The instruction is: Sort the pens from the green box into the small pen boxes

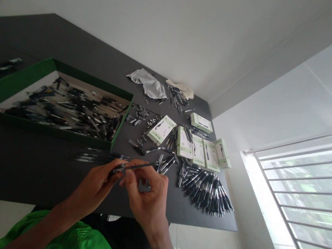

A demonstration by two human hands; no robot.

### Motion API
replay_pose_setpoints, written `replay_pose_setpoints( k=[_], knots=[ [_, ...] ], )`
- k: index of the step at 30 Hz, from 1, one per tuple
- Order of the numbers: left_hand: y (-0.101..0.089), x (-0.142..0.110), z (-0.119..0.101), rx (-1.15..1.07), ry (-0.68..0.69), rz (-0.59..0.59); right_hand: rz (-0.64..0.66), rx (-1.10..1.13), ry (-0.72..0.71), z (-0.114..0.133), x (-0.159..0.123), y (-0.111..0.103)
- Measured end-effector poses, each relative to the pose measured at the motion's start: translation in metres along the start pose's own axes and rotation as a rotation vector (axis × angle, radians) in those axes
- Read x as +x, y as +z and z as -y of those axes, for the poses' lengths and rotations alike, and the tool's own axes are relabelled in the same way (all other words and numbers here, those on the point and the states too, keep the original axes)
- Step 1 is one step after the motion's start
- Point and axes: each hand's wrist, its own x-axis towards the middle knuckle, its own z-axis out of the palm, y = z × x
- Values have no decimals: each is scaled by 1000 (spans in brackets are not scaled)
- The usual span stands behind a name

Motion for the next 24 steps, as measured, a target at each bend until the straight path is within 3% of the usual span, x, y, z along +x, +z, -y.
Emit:
replay_pose_setpoints(
  k=[8, 14, 18, 24],
  knots=[
    [1, -6, 3, 4, -2, 38, 81, -109, -13, 2, -4, 0],
    [-8, -12, -1, 65, -40, -57, -60, -80, -28, 3, -24, -4],
    [-16, -19, -6, 118, -63, -130, -107, 61, 101, 0, -31, -6],
    [-10, -11, 4, 160, -16, -97, -197, 163, 52, -18, -17, 3]
  ],
)
